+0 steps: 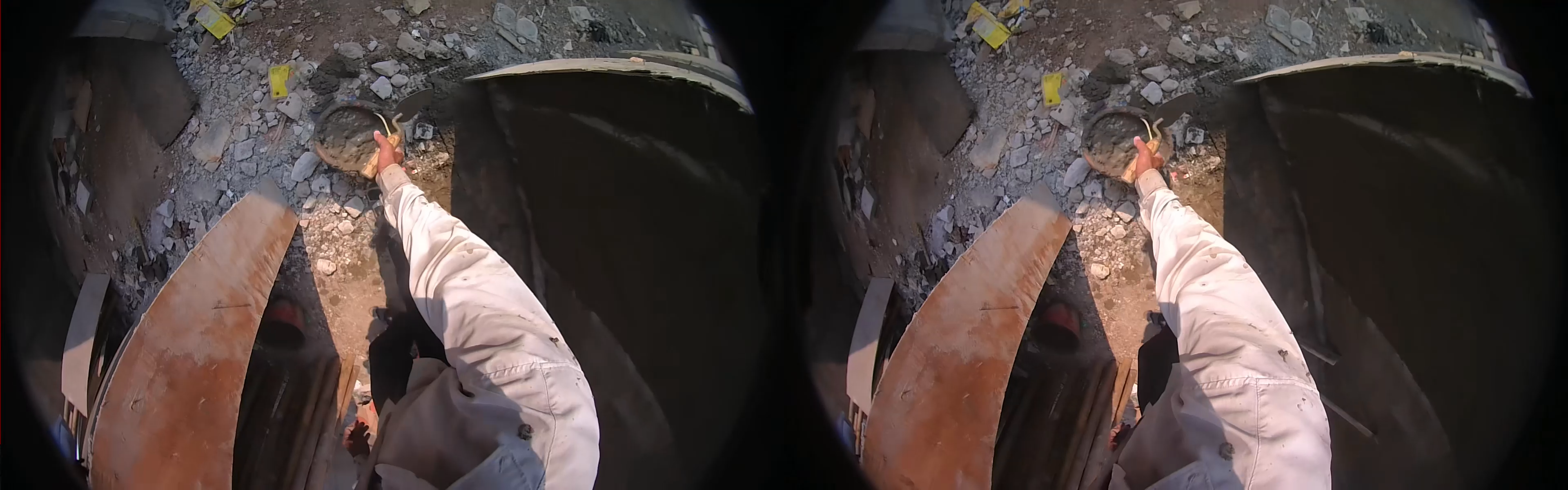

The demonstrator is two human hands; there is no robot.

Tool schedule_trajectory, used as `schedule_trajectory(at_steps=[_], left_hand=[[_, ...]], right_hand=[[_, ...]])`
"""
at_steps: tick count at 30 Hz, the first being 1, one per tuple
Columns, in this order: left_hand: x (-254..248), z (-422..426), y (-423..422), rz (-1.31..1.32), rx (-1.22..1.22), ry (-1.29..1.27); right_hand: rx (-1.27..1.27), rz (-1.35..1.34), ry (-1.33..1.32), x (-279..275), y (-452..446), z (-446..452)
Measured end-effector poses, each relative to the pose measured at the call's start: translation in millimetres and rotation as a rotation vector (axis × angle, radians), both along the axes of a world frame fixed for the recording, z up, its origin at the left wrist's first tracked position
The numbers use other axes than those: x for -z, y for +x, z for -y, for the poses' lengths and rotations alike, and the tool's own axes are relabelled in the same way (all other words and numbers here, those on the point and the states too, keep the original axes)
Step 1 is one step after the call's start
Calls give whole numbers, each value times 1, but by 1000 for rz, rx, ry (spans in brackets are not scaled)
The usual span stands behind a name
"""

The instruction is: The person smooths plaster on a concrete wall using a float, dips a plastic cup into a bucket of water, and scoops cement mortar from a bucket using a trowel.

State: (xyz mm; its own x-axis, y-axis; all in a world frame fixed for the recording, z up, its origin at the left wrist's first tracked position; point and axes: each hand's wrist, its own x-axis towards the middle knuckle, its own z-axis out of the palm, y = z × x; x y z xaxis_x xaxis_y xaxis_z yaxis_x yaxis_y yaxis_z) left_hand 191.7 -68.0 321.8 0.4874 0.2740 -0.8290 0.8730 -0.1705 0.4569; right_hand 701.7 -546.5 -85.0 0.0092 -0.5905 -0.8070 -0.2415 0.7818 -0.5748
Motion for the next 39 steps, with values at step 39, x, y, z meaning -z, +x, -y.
schedule_trajectory(at_steps=[39], left_hand=[[139, 118, 21, 46, 82, 237]], right_hand=[[-1859, -649, -588, 157, -372, 123]])
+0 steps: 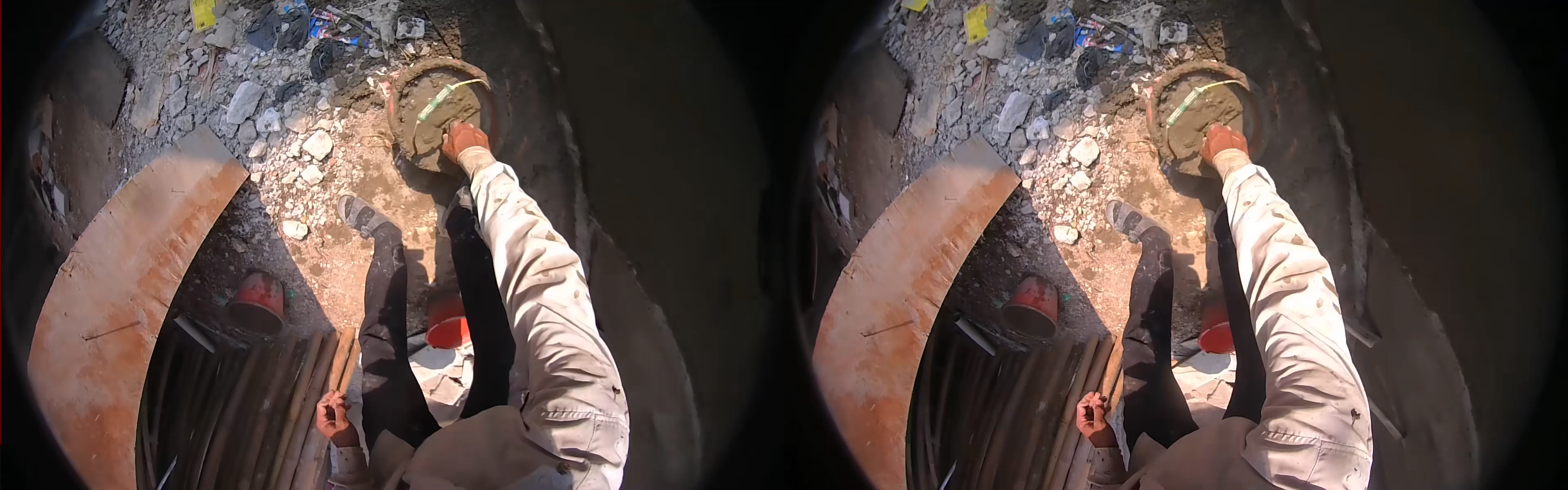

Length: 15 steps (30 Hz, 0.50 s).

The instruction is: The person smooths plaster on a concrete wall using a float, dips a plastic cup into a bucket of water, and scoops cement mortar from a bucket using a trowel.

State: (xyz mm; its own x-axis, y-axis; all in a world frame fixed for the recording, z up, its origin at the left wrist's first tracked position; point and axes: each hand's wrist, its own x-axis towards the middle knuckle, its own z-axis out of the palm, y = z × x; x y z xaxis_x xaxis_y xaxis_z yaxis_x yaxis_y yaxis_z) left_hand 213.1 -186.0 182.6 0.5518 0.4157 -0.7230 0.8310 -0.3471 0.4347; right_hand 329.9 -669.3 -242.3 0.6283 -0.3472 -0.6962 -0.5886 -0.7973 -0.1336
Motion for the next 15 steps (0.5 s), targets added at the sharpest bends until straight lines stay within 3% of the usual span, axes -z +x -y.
schedule_trajectory(at_steps=[2, 5, 7, 8, 9, 10, 14, 15], left_hand=[[3, -4, -28, 57, -28, -70], [-2, 4, -42, -194, -20, 126], [0, 4, -47, -167, -30, 105], [-1, 6, -44, -149, -25, 84], [-3, 4, -43, -132, -19, 69], [-2, -3, -43, -78, -132, -17], [-4, 13, -16, -46, -3, 76], [-4, 9, -15, -45, 3, 66]], right_hand=[[-61, 101, 28, -25, -4, 5], [-90, 335, 19, -98, -35, 22], [-34, 340, -50, -106, -36, 29], [-3, 342, -79, -106, -36, 31], [96, 467, -141, -46, -48, 39], [69, 404, -176, -28, -31, 41], [-36, 46, -45, 9, 0, -12], [-29, 124, -50, -6, -4, -14]])
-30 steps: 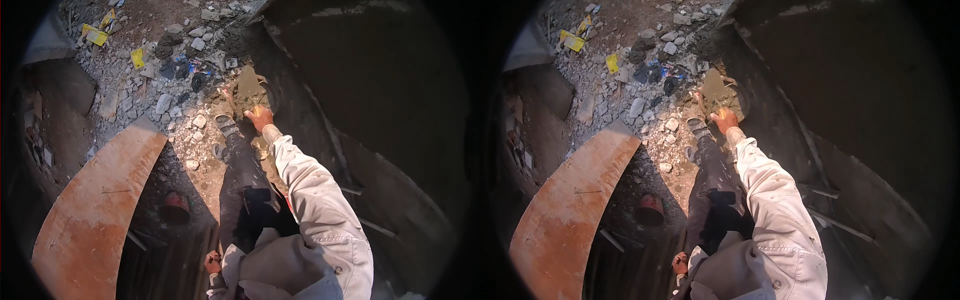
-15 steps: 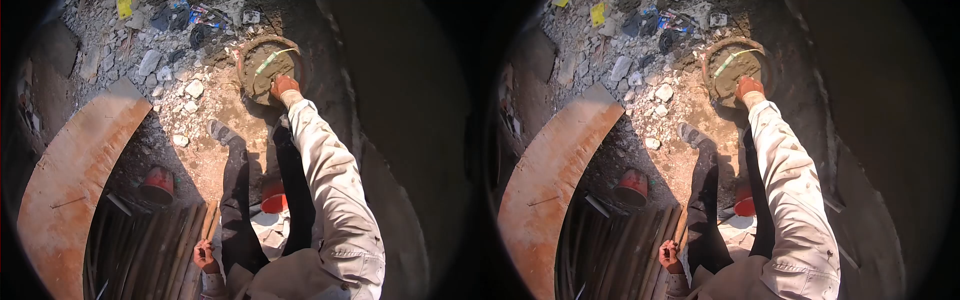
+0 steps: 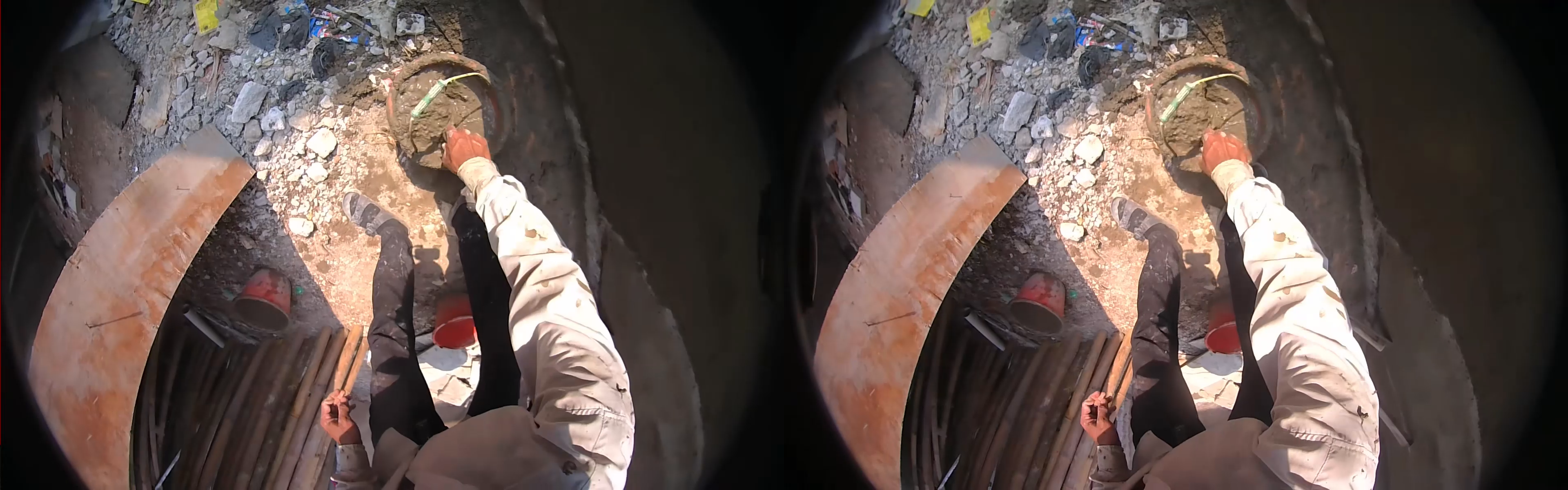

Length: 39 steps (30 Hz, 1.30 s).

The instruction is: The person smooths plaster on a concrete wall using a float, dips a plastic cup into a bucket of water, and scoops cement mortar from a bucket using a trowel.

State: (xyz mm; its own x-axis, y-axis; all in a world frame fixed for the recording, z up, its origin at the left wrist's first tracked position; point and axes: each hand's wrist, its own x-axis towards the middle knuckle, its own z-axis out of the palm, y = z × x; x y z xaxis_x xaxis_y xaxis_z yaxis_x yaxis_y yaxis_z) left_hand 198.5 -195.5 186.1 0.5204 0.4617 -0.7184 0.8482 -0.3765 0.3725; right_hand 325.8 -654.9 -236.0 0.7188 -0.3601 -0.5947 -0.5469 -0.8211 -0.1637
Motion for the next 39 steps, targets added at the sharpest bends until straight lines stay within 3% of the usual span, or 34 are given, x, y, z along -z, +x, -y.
schedule_trajectory(at_steps=[3, 5, 6, 9, 10, 12, 15, 18, 19, 23, 27, 31, 35, 36, 39], left_hand=[[-3, -2, -6, 2, -12, -30], [-2, -14, -14, -23, -14, -42], [-4, -23, -19, -38, -11, -44], [2, -33, -32, 1, 10, -83], [4, -35, -37, 34, 0, -95], [9, -41, -42, 103, -15, -117], [2, -24, -28, -8, -48, -66], [2, -28, -26, -9, -6, -96], [5, -36, -30, 32, 47, -103], [-3, -20, -12, -22, 34, -30], [-4, -28, -16, 0, 14, -49], [7, -36, -26, -5, 16, -58], [1, -38, -28, 6, -2, -72], [1, -37, -26, 18, 13, -75], [8, -44, -28, 36, 21, -69]], right_hand=[[56, 145, 6, -92, -24, 11], [91, 231, -71, -95, -33, 31], [168, 312, -112, -82, -35, 41], [-22, 474, -364, 70, -46, 62], [-5, 89, -261, 39, -11, 47], [36, 127, -212, 26, -6, 17], [87, 231, -122, -61, -22, -8], [255, 302, -104, -92, -17, -27], [324, 322, -96, -94, -12, -30], [283, -369, 232, -73, 3, 3], [605, -147, 60, -89, -43, 5], [411, -302, 165, -81, -13, -7], [375, -84, -53, -102, -6, -10], [364, 18, -149, -93, -15, -5], [376, -72, -83, -53, -13, -2]])
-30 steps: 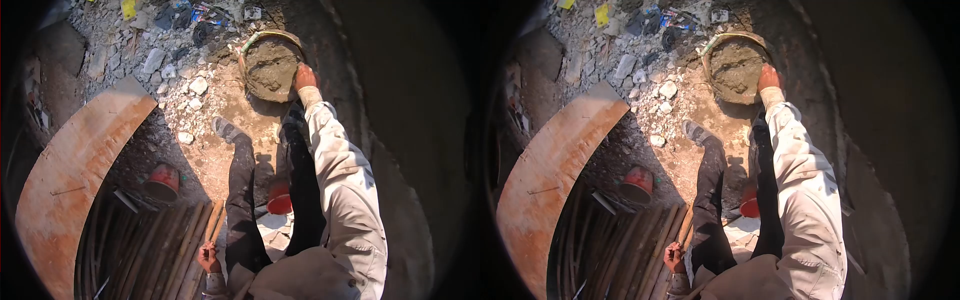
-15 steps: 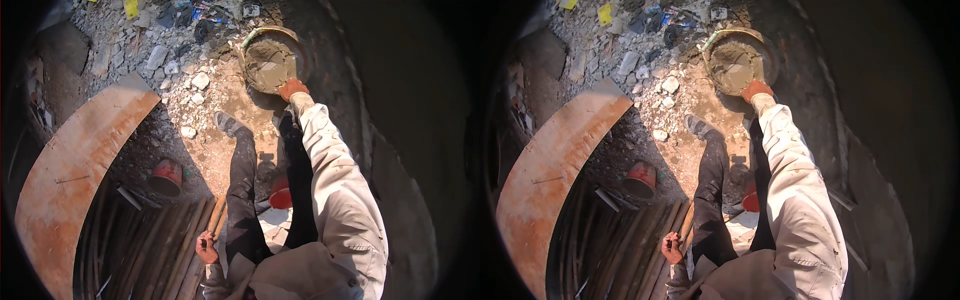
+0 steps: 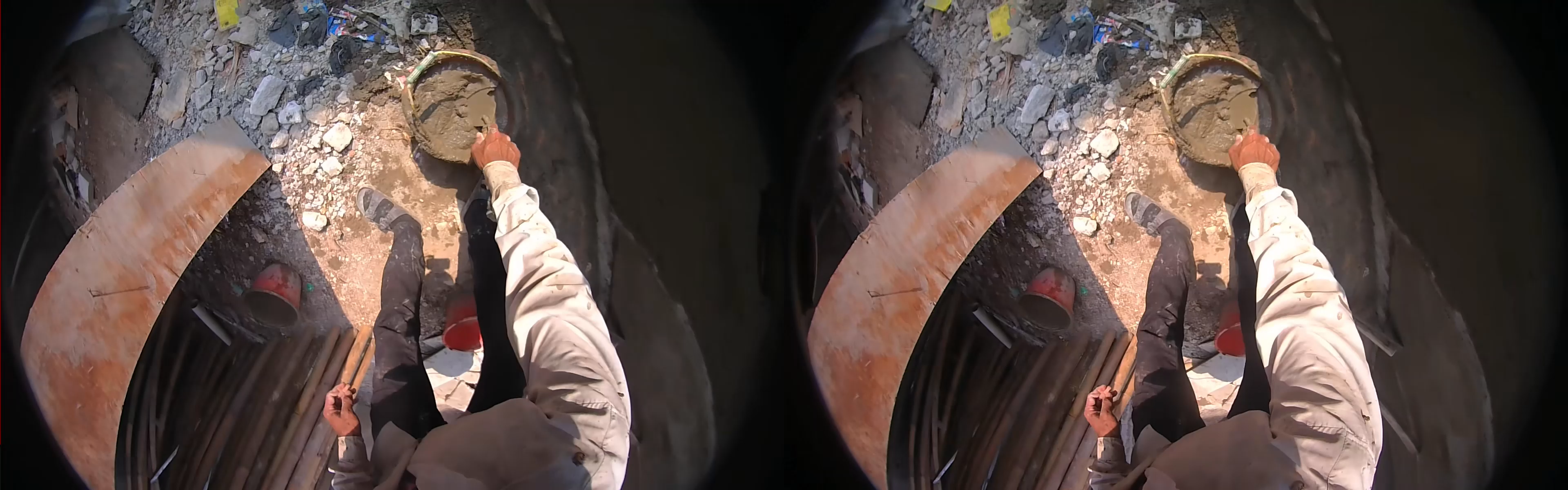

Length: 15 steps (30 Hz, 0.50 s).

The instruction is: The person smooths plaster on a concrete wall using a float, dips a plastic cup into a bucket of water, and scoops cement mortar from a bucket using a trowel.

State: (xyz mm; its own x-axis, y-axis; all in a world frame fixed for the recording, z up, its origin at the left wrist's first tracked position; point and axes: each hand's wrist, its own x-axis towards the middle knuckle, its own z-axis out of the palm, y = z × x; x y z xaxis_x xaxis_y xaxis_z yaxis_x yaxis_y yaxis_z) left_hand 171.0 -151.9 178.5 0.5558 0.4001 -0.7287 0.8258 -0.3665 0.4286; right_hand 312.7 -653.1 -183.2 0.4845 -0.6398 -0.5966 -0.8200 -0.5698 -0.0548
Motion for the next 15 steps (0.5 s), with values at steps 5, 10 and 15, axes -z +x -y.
schedule_trajectory(at_steps=[5, 10, 15], left_hand=[[-3, -16, -6, -25, 17, 43], [-23, -10, -3, 82, 60, 13], [-67, 9, 8, 240, 34, -17]], right_hand=[[37, 214, 201, 41, -4, -23], [4, 282, 86, -48, -45, -16], [-50, 352, 112, -213, -24, 22]])
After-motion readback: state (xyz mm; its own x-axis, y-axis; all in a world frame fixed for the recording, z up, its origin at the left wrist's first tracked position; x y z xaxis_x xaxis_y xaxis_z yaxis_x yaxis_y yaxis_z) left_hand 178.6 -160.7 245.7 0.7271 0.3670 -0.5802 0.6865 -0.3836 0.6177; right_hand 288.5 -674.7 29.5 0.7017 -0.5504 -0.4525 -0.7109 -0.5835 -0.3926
